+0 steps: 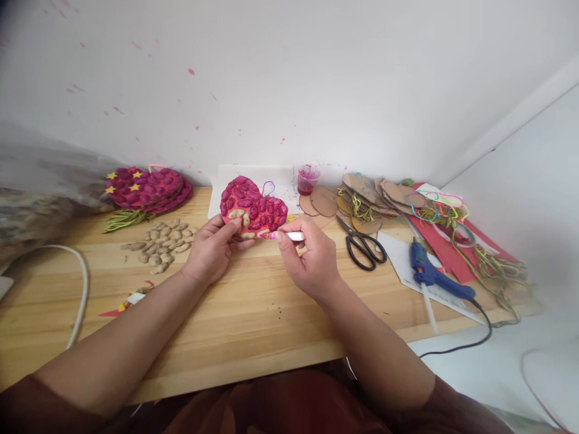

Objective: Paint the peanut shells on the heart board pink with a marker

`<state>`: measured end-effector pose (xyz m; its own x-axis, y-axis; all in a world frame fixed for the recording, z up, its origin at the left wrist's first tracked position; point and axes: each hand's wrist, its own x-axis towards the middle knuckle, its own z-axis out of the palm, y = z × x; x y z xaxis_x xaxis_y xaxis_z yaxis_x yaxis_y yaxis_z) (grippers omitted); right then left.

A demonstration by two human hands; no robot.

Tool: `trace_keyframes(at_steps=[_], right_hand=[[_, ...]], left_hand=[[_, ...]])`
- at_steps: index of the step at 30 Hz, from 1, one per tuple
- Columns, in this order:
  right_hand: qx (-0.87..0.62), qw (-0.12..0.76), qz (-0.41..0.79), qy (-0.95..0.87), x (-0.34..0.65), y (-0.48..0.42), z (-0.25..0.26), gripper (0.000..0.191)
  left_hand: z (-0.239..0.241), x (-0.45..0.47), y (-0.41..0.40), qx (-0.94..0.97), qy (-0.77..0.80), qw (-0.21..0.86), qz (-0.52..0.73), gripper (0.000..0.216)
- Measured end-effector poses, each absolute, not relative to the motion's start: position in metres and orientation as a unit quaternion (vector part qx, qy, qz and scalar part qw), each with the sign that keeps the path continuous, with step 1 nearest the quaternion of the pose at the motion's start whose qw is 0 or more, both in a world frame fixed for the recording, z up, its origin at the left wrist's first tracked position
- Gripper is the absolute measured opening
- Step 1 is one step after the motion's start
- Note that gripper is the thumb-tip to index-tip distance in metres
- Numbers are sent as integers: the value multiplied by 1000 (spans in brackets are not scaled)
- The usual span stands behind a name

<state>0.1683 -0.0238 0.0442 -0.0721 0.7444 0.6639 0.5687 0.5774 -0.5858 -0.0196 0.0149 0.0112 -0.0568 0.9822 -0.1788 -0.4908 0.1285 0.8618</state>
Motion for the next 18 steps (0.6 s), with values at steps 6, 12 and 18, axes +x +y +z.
trace_keyframes(at_steps=[6, 12, 18], right_hand=[[-456, 488, 51, -743, 169, -23, 43, 4], [-463, 486, 28, -741, 174, -21, 43, 4], [-472, 489, 24, -733, 179, -19, 43, 6]], left_hand=[[9, -20, 15, 297, 412, 624, 595, 40], [9, -21, 14, 301, 410, 633, 583, 44], [10, -20, 13, 319, 411, 631, 575, 49]])
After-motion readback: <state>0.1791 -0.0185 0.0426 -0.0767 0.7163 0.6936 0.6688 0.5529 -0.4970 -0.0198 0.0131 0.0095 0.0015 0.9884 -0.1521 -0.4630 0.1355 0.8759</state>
